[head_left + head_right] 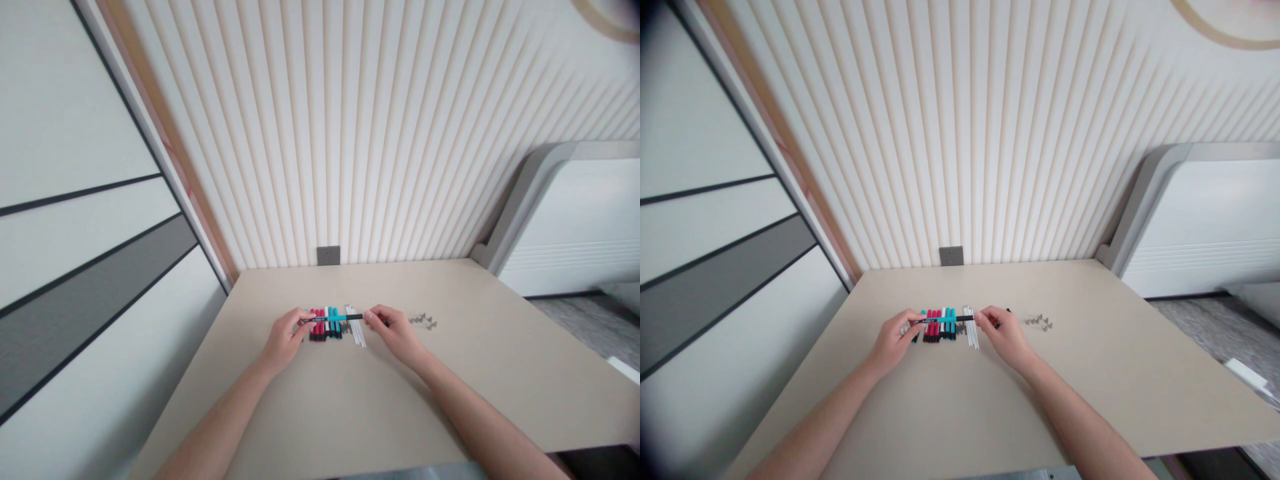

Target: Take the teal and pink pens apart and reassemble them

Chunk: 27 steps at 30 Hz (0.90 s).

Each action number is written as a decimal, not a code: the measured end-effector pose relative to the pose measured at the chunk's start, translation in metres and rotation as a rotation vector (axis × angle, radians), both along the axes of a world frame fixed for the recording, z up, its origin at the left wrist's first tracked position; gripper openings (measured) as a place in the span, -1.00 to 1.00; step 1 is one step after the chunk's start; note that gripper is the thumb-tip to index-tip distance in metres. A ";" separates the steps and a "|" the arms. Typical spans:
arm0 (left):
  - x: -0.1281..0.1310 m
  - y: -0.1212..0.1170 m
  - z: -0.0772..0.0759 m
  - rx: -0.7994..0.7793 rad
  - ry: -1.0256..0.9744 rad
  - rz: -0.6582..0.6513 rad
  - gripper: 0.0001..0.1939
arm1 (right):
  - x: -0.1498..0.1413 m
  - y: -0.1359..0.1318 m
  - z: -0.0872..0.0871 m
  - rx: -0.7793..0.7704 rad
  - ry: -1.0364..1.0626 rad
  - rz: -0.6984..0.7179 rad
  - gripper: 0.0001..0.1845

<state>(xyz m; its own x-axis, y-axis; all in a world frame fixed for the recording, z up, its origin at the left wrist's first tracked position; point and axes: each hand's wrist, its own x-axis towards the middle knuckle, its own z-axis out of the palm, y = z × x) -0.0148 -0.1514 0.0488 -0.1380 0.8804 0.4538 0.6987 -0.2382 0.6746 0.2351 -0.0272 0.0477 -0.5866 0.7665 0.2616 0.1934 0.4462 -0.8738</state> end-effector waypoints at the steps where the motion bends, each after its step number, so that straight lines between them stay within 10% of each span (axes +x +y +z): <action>1: 0.000 0.000 0.000 0.003 0.002 -0.003 -0.87 | 0.000 0.000 0.000 0.005 -0.013 -0.004 -0.56; 27: 0.001 0.000 0.001 0.025 0.028 -0.027 -0.87 | 0.000 -0.004 0.004 0.150 -0.084 -0.017 -0.58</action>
<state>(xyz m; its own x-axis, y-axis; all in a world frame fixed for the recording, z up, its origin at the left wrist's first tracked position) -0.0137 -0.1517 0.0502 -0.1013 0.8721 0.4787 0.7101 -0.2736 0.6487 0.2351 -0.0308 0.0514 -0.5989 0.7322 0.3244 0.2715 0.5667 -0.7779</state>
